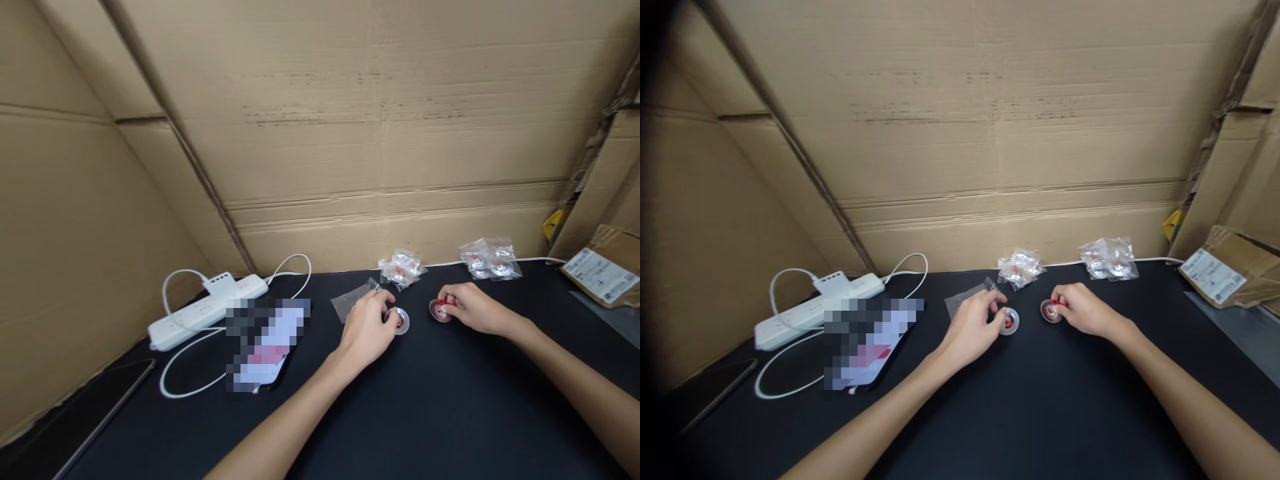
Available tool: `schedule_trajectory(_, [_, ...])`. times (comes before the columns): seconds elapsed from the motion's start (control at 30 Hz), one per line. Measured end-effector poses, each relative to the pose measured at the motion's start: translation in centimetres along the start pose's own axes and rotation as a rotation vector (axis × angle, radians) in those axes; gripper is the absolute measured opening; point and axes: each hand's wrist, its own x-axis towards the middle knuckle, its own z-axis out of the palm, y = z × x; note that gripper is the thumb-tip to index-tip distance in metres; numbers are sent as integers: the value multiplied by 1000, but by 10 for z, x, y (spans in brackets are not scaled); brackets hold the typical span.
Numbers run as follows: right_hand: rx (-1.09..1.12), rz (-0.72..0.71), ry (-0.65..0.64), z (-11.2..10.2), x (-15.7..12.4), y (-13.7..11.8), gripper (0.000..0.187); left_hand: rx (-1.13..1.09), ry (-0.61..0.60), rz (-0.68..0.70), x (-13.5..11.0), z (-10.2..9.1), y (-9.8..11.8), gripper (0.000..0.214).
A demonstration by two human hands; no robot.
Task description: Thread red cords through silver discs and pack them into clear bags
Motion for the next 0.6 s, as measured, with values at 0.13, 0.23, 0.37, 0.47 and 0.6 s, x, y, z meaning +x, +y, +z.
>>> schedule_trajectory(0.13, [128,2,36,-1,1,-8,10,60,138,106,-2,-3,6,18])
schedule_trajectory(0.23, [256,-18,65,0,1,-19,16,-39,127,160,-5,-6,14,21])
schedule_trajectory(0.37, [451,-77,116,8,1,-33,22,-293,6,114,-8,-6,22,29])
schedule_trajectory(0.47, [417,-112,210,12,0,-40,24,-446,-63,63,-7,-2,20,23])
schedule_trajectory(0.6, [207,-166,326,12,-2,-47,25,-613,-72,-36,-3,2,13,18])
